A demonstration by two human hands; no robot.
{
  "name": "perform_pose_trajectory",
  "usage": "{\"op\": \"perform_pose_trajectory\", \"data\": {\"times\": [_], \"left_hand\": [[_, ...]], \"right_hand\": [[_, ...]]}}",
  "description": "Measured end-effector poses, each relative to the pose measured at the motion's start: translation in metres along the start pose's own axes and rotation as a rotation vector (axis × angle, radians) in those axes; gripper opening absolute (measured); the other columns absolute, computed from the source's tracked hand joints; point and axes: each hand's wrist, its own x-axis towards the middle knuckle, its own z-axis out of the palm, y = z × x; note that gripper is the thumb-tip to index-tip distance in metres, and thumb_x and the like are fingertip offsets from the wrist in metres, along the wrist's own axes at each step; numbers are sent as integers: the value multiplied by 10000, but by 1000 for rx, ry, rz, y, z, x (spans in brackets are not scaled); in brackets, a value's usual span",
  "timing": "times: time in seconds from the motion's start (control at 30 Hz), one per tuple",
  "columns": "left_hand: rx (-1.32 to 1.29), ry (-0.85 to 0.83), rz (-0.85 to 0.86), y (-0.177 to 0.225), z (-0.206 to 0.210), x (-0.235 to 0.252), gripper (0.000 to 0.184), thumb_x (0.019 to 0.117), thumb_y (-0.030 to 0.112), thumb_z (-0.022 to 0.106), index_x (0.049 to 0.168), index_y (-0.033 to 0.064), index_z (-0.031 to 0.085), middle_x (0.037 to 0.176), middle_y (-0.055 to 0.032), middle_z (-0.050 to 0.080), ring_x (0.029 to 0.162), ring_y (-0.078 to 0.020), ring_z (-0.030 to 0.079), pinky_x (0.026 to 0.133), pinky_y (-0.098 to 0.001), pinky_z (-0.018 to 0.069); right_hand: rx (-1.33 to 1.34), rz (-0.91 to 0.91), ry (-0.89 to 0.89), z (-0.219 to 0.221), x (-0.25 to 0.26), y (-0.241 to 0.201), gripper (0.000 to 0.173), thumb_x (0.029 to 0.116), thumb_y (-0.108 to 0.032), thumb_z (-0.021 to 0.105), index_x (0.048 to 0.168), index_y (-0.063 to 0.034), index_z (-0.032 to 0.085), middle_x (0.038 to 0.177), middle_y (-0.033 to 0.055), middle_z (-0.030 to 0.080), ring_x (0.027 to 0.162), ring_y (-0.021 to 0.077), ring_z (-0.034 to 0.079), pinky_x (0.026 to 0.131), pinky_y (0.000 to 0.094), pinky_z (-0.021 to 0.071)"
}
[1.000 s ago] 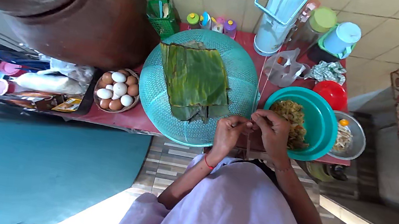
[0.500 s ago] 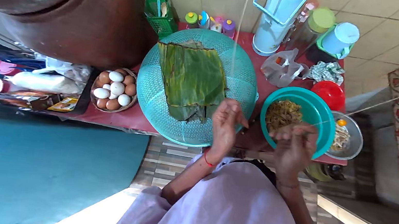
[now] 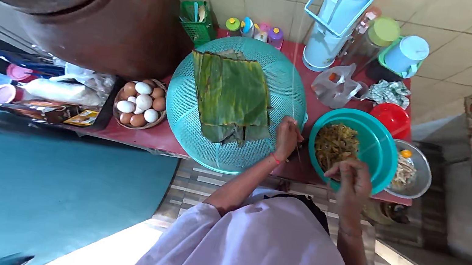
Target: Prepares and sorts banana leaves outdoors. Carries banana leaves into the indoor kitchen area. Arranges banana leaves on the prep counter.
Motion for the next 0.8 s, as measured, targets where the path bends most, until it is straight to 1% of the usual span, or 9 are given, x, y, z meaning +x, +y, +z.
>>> {"op": "perform_pose_trajectory", "data": {"times": [0.07,0.17,0.27,0.37,0.47,0.53,0.67,0.73,0.8], "left_hand": [[65,-22,-32,-7,7,3,280,1118,161,382,1205,-82,492,766,-170,652,638,-238,684,656,-415,611],[138,-6,-82,-9,10,-3,295,1108,166,420,1219,-82,534,859,-175,695,752,-255,694,756,-448,588],[196,9,-65,-8,5,-8,275,1098,175,460,1181,-64,566,853,-156,707,745,-250,696,747,-448,584],[227,-3,-78,-6,2,-9,252,1076,144,492,1185,-62,589,906,-196,681,816,-305,674,781,-494,561],[186,43,-34,2,-13,-26,240,1080,145,488,1156,-57,593,829,-132,686,716,-206,678,718,-399,584],[132,75,-7,14,-33,-49,234,1077,133,485,1143,-60,600,817,-106,690,706,-166,682,710,-356,590],[27,223,224,18,-67,-96,202,1043,66,482,1065,-90,607,766,-67,683,655,-113,668,646,-297,588],[-17,269,356,15,-82,-111,172,1049,48,470,1059,-85,579,784,-37,692,675,-85,676,659,-274,596],[-51,302,441,11,-94,-119,141,1064,61,465,1057,-39,564,810,2,700,699,-60,681,670,-249,601]], "right_hand": [[-64,22,-90,8,2,3,219,1094,-137,439,1069,-14,618,849,-21,690,745,57,677,717,254,611],[-122,86,-183,22,14,1,224,1058,-79,455,1053,57,633,848,28,701,750,73,692,726,267,619],[-240,111,-260,36,31,-3,234,1058,-101,483,1100,58,650,875,85,697,754,116,707,717,300,629],[-355,89,-337,54,51,-2,221,1046,-106,524,1111,38,678,874,132,711,726,194,716,691,382,627],[-370,79,-313,63,67,-4,227,1066,-132,511,1144,12,668,897,119,699,724,196,702,679,391,623],[-368,81,-269,62,77,-5,244,1081,-157,488,1167,7,647,915,118,693,734,199,703,682,396,625],[-535,101,-279,69,92,15,239,1079,-149,497,1163,24,640,910,174,703,728,291,710,684,495,612],[-626,218,-384,80,94,31,262,1086,-157,490,1174,32,648,957,221,706,815,374,713,763,576,584],[-687,342,-473,92,92,45,278,1088,-172,486,1198,19,656,978,231,712,851,396,717,794,591,580]]}}
